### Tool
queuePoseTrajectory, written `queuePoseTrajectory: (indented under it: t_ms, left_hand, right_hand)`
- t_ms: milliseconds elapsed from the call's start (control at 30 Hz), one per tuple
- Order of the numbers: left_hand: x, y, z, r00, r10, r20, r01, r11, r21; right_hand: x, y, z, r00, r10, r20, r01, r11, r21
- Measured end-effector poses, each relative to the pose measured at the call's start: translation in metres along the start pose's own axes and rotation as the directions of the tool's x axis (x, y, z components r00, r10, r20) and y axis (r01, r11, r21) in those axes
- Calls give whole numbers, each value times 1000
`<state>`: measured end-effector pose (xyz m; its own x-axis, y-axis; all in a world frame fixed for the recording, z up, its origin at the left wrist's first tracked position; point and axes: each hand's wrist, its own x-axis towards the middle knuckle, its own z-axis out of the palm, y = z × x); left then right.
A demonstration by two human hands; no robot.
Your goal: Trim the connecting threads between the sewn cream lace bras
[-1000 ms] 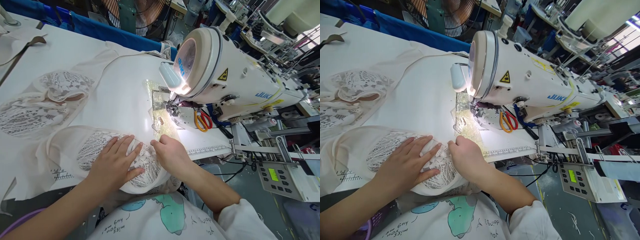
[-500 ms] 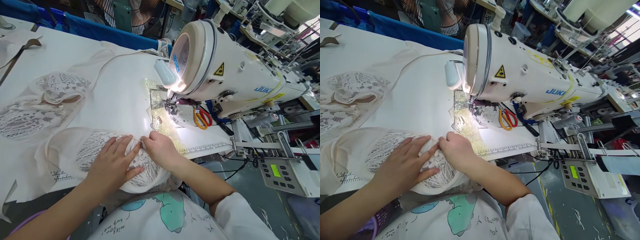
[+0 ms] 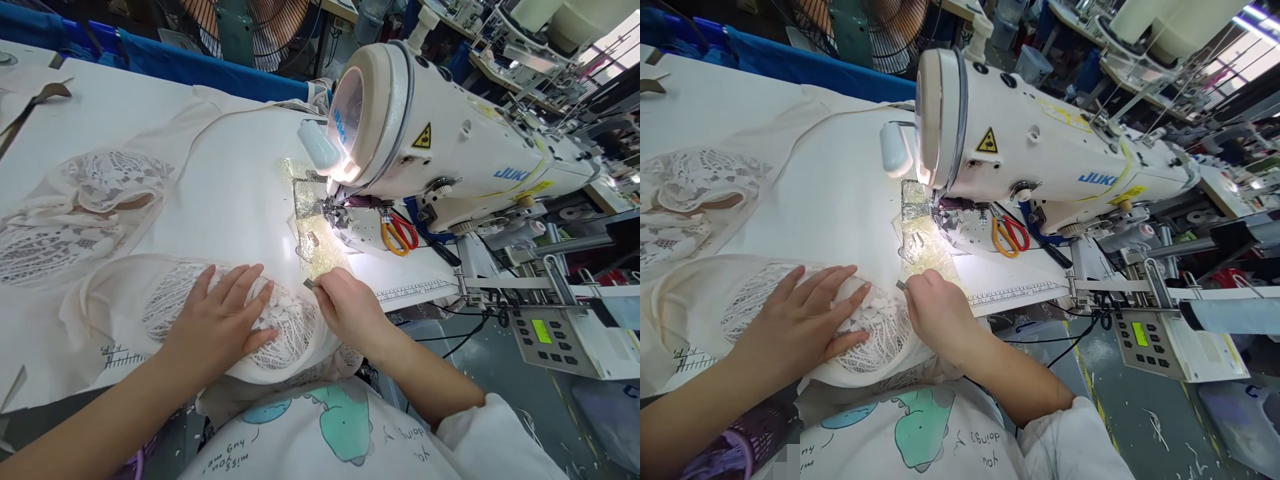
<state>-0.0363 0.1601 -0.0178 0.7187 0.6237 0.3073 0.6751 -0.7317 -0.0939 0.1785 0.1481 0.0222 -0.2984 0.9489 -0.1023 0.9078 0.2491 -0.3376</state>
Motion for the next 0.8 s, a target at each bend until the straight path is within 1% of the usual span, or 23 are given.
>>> queuePoseTrajectory:
  t_ms: [67,100,167,300,400,467,533,633,733,800]
  left_hand:
    - [3,-7,0,996,81,-28,-81,997,7]
    - [4,-8,0,993,113,-30,-113,994,3]
    - [8,-8,-2,992,128,15,-128,992,-9]
    - [11,7,-7,991,61,123,-57,998,-32]
    - [8,17,-6,983,3,184,4,999,-41]
    - [6,20,-4,977,-24,214,36,998,-52]
    - [4,21,-3,972,-29,231,44,997,-60]
    - [4,20,-4,973,-26,229,39,998,-51]
    - [6,19,-5,974,-31,226,44,998,-53]
    - [7,19,-6,974,-28,226,41,998,-56]
  right_hand:
    - [0,0,4,999,-6,-37,11,991,133]
    - [1,0,7,999,-8,-47,16,985,170]
    - [4,0,14,998,-5,-58,15,983,182]
    - [15,-2,26,997,-47,-63,52,996,75]
    - [21,-4,33,991,-102,-92,99,994,-36]
    - [24,-5,37,986,-129,-101,120,989,-92]
    - [26,-6,40,985,-141,-102,127,983,-131]
    - [27,-7,39,983,-163,-84,147,974,-171]
    - [26,-6,35,981,-191,-42,180,966,-187]
    - [22,-4,30,982,-188,-6,184,966,-183]
